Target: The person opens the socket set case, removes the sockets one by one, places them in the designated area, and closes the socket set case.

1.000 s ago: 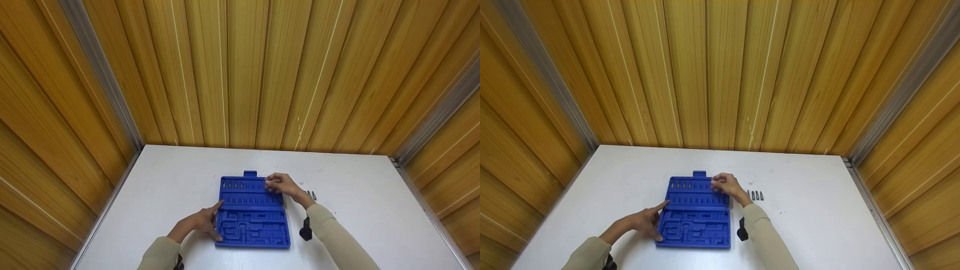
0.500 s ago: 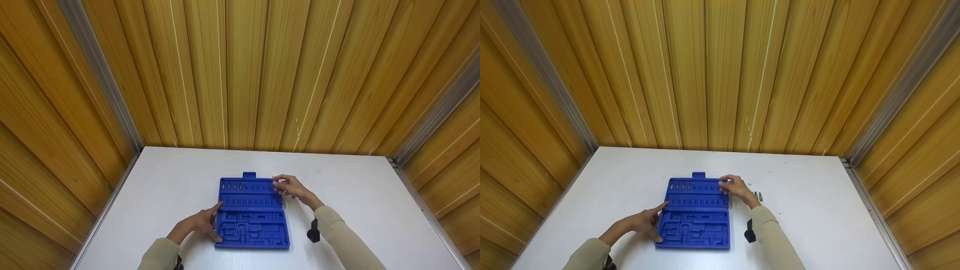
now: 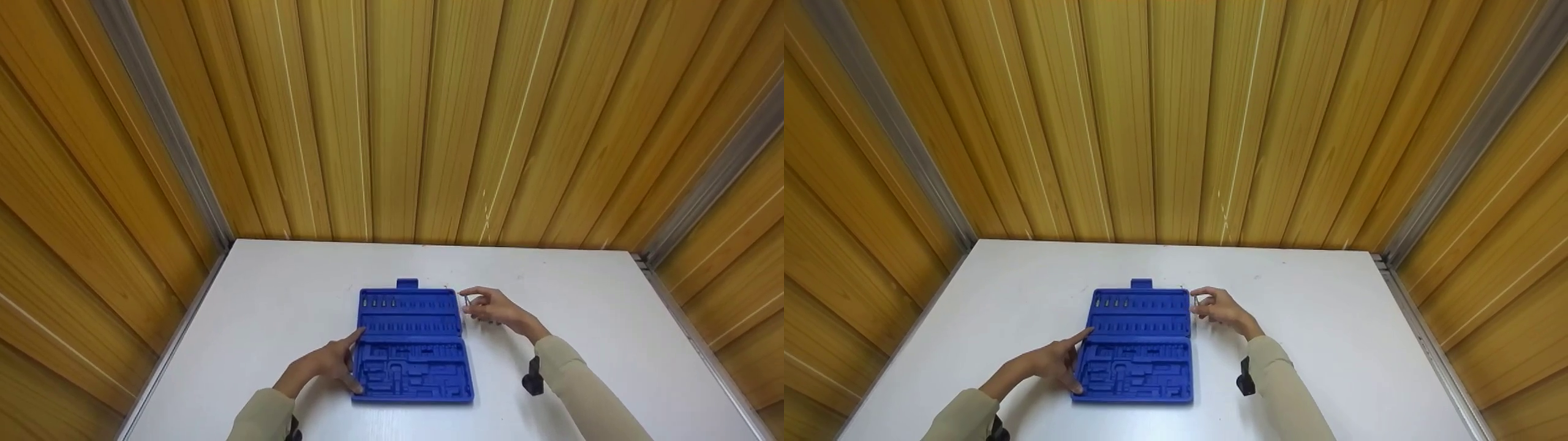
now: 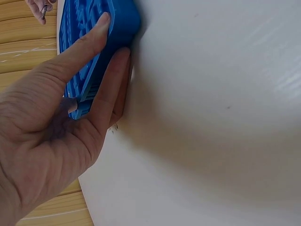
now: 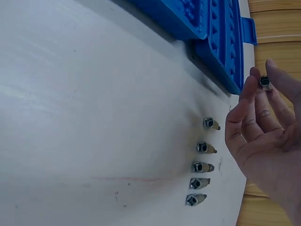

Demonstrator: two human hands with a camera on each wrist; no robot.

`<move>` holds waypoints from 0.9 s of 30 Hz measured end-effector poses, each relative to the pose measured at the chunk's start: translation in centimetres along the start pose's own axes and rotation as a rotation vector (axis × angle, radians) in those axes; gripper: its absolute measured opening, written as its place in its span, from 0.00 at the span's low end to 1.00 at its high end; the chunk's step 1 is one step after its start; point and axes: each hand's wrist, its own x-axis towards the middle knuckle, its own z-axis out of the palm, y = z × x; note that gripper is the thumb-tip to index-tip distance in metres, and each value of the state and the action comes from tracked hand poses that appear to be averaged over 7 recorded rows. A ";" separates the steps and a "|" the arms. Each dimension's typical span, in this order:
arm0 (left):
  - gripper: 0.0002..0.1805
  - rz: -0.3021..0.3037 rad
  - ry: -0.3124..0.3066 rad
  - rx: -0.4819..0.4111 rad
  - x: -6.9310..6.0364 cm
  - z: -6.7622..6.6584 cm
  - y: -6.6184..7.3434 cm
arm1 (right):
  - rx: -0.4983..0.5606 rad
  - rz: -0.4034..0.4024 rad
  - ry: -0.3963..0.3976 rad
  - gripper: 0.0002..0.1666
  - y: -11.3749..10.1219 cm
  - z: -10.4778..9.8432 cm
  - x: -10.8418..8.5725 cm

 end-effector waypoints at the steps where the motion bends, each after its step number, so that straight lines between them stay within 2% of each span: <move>1: 0.69 -0.005 0.001 0.002 0.0 -0.1 0.1 | 0.001 0.002 0.001 0.32 0.1 -0.3 -0.2; 7: 0.69 -0.024 0.006 -0.003 -0.1 -0.1 0.4 | -0.041 -0.010 0.035 0.33 0.7 -2.3 -1.5; 14: 0.69 -0.007 0.014 0.008 -0.2 -0.2 0.1 | -0.119 0.000 0.154 0.30 2.5 -4.2 -3.3; 21: 0.70 -0.019 0.019 0.021 -0.3 -0.1 -0.2 | -0.187 0.032 0.237 0.29 4.6 -5.2 -5.1; 27: 0.70 -0.016 0.009 0.032 0.0 0.1 -0.1 | -0.320 0.076 0.295 0.25 6.3 -5.4 -6.6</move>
